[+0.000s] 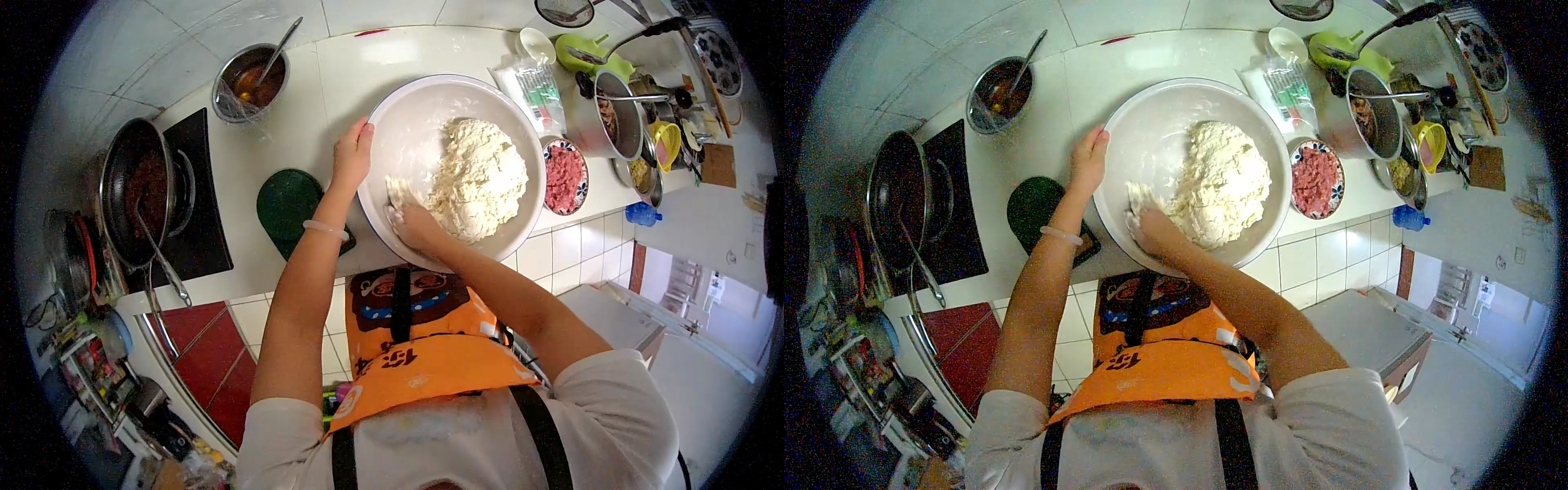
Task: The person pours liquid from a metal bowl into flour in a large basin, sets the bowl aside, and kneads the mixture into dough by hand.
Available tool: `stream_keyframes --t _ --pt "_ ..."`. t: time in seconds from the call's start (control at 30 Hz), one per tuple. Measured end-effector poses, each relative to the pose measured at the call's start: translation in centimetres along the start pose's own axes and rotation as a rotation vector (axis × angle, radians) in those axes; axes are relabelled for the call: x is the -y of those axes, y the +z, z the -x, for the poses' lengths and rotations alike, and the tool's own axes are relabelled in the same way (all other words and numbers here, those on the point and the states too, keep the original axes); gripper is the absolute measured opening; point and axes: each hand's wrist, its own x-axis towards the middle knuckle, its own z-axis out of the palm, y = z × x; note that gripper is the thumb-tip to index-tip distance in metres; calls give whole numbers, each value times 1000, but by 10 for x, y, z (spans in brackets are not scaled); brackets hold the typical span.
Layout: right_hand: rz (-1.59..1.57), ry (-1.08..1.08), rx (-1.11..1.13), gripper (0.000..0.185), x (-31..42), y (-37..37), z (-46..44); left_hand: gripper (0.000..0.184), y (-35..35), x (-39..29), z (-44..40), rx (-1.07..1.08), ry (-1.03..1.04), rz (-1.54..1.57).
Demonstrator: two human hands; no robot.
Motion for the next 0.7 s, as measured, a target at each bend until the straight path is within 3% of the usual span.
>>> stream_keyframes --t 0.07,0.13,0.2,0.33,0.4,0.47,0.5,0.57,0.67,0.7 --pt "356 -172 -348 37 1 4 -22 40 1 2 0 -9 1 15" --pt "416 169 -239 35 -48 15 -77 40 0 1 4 -4 2 26" --pt "395 312 -71 38 -12 -57 -89 40 -3 -6 4 0 18 -2" --pt "553 187 -211 38 -55 -21 -98 39 -1 2 -2 -14 53 -7" --pt "411 144 -53 36 -51 -6 -63 38 1 3 1 -39 79 -20" --pt "484 -63 -4 29 -23 0 -14 38 2 2 -1 -38 84 -14" --pt "490 -64 -12 29 -11 -5 1 38 1 3 -2 -33 81 -19" --pt "456 122 230 22 8 -20 23 38 3 8 -2 -35 60 -7" --pt "536 184 252 19 21 -52 26 38 1 0 -1 -30 54 -46" --pt "501 25 10 17 20 -59 34 38 0 0 1 -37 58 -102"
